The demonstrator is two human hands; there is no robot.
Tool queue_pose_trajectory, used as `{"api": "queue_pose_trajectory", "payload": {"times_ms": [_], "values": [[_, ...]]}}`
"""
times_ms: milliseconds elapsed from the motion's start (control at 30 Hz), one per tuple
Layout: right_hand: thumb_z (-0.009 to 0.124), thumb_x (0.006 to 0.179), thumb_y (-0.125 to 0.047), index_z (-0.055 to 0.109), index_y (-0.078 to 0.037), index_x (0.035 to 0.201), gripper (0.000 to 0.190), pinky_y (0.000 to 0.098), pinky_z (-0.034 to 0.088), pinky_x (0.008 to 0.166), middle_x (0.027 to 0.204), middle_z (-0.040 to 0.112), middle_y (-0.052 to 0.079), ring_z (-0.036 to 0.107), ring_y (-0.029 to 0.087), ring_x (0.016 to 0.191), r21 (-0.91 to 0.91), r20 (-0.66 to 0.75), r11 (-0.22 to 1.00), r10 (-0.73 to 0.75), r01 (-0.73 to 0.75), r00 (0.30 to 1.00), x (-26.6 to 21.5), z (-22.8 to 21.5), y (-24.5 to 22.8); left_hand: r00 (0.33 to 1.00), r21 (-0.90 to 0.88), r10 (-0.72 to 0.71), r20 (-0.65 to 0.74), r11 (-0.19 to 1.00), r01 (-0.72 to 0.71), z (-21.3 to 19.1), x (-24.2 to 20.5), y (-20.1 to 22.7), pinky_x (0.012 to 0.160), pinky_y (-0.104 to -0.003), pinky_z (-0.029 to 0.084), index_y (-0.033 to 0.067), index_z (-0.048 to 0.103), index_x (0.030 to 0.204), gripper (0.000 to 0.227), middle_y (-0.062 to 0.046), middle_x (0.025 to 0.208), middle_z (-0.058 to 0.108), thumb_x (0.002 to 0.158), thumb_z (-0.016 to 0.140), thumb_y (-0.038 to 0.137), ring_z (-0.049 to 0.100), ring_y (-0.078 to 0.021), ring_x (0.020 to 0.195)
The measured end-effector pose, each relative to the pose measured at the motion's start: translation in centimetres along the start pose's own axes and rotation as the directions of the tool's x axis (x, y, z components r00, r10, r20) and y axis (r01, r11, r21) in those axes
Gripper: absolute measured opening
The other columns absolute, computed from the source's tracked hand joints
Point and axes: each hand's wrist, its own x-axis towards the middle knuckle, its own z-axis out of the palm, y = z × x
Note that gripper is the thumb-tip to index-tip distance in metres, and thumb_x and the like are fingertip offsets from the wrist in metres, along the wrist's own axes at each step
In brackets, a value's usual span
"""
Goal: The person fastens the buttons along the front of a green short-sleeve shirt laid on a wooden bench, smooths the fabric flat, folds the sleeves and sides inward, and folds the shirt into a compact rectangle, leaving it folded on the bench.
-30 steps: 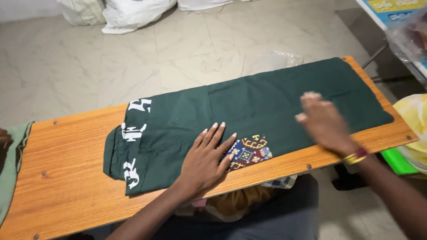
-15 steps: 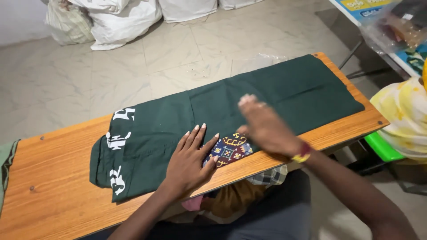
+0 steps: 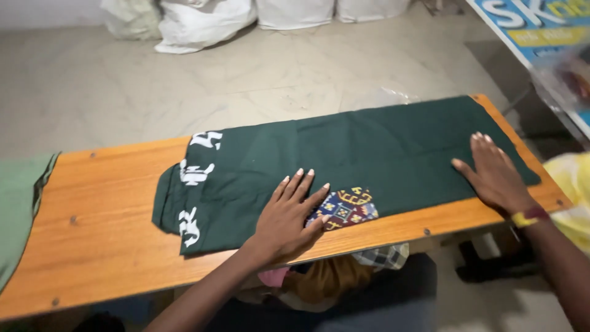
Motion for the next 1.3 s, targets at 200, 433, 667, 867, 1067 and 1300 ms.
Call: {"api": "queue_pose_trajectory", "payload": {"times_ms": [200, 433, 667, 867, 1067, 1300], "values": [[0.028, 0.1, -0.062, 0.024, 0.004, 0.158, 0.088, 0.0482, 0.019, 0.122, 0.164, 0.026, 0.024, 0.022, 0.034, 0.153, -0.182, -0.05, 0.982, -0.066, 0.056, 0.997, -0.5, 3.5, 4.2, 0.983, 0.156, -0.109, -0.149, 0.979, 0.132, 0.5, -5.2, -2.7, 0.123, -0.056, 0.01, 0.0159, 0.043, 0.157, 0.071, -0.019, 0.164, 0.032, 0.1, 0.042, 0.059, 0.021, -0.0388, 0.153], [0.026, 0.109, -0.059, 0.058, 0.003, 0.144, 0.078, 0.047, 0.059, 0.09, 0.11, 0.072, 0.026, 0.071, 0.036, 0.101, -0.277, 0.356, 0.904, 0.412, -0.326, 0.839, 8.1, -1.2, -3.3, 0.951, 0.215, -0.202, -0.236, 0.943, 0.253, 0.2, -6.4, -3.4, 0.122, -0.057, 0.008, 0.0221, 0.043, 0.155, 0.073, -0.018, 0.164, 0.03, 0.096, 0.044, 0.064, 0.019, -0.0362, 0.153], [0.055, 0.095, -0.063, 0.074, -0.01, 0.123, 0.063, 0.044, 0.052, 0.094, 0.118, 0.074, 0.014, 0.068, 0.032, 0.108, 0.275, 0.151, 0.919, -0.331, 0.283, 0.931, 20.0, -1.7, -24.5, 0.954, 0.201, -0.206, -0.216, 0.947, 0.25, 0.0, -6.4, -3.4, 0.121, -0.057, 0.006, 0.0216, 0.041, 0.155, 0.075, -0.018, 0.163, 0.028, 0.094, 0.047, 0.064, 0.017, -0.0364, 0.153], [0.052, 0.096, -0.072, 0.073, -0.007, 0.125, 0.075, 0.0465, 0.05, 0.095, 0.116, 0.074, 0.018, 0.067, 0.033, 0.108, 0.249, 0.53, 0.968, -0.173, 0.043, 0.83, 29.6, 7.5, -35.5, 0.953, 0.174, -0.22, -0.207, 0.95, 0.257, -0.6, -6.4, -3.2, 0.122, -0.057, 0.005, 0.0209, 0.043, 0.154, 0.076, -0.018, 0.163, 0.029, 0.092, 0.049, 0.064, 0.017, -0.0361, 0.153], [0.072, 0.081, -0.029, 0.079, -0.004, 0.117, 0.044, 0.0365, 0.058, 0.08, 0.105, 0.081, 0.008, 0.073, 0.021, 0.091, 0.55, 0.706, 0.835, -0.482, 0.027, 0.519, 35.2, 16.7, -35.3, 0.957, 0.168, -0.204, -0.204, 0.956, 0.239, -0.3, -6.6, -3.6, 0.121, -0.058, 0.005, 0.0197, 0.045, 0.154, 0.076, -0.019, 0.163, 0.03, 0.092, 0.052, 0.064, 0.018, -0.0371, 0.152], [0.086, 0.076, -0.004, 0.074, 0.0, 0.104, 0.031, 0.033, 0.049, 0.063, 0.076, 0.069, 0.009, 0.061, 0.014, 0.07, 0.757, 0.232, 0.651, -0.349, 0.056, 0.908, 31.2, 10.6, -36.2, 0.959, 0.167, -0.223, -0.173, 0.953, 0.251, -0.8, -6.5, -3.2, 0.121, -0.058, 0.005, 0.0189, 0.044, 0.155, 0.076, -0.02, 0.162, 0.029, 0.093, 0.051, 0.063, 0.018, -0.0377, 0.152]]}}
